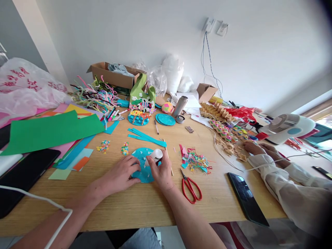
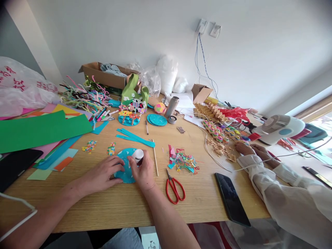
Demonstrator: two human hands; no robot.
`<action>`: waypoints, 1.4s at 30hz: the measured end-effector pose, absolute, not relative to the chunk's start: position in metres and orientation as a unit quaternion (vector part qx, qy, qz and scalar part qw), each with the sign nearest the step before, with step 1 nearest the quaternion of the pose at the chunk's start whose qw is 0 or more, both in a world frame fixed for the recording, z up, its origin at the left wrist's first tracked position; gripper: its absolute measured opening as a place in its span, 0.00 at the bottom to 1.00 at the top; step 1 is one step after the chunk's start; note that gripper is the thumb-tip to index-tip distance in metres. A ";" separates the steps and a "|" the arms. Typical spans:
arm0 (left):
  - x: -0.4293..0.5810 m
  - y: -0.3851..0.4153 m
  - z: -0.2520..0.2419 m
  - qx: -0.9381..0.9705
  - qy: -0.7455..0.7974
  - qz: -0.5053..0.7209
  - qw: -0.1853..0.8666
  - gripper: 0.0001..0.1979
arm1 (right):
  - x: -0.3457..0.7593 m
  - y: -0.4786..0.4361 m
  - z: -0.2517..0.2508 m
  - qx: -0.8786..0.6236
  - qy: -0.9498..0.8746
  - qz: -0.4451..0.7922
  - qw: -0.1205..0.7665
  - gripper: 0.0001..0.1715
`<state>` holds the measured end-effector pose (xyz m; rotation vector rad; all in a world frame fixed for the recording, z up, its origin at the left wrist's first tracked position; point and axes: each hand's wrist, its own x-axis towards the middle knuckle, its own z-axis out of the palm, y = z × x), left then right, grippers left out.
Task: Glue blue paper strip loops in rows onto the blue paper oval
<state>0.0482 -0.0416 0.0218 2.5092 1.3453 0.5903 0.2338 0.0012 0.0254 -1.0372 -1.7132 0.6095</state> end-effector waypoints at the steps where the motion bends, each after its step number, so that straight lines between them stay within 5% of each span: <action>1: 0.048 -0.042 0.022 0.857 0.460 0.200 0.117 0.12 | 0.234 0.001 0.025 -0.431 -0.705 0.254 0.503 0.15; 21: 0.049 -0.042 0.023 0.859 0.461 0.193 0.114 0.12 | 0.234 0.003 0.022 -0.436 -0.697 0.282 0.495 0.15; 31: 0.048 -0.040 0.023 0.863 0.454 0.191 0.112 0.11 | 0.249 0.022 0.022 -0.457 -0.487 0.426 0.611 0.23; 42: 0.047 -0.040 0.020 0.864 0.450 0.198 0.110 0.09 | 0.257 0.023 0.032 -0.461 -0.462 0.404 0.641 0.26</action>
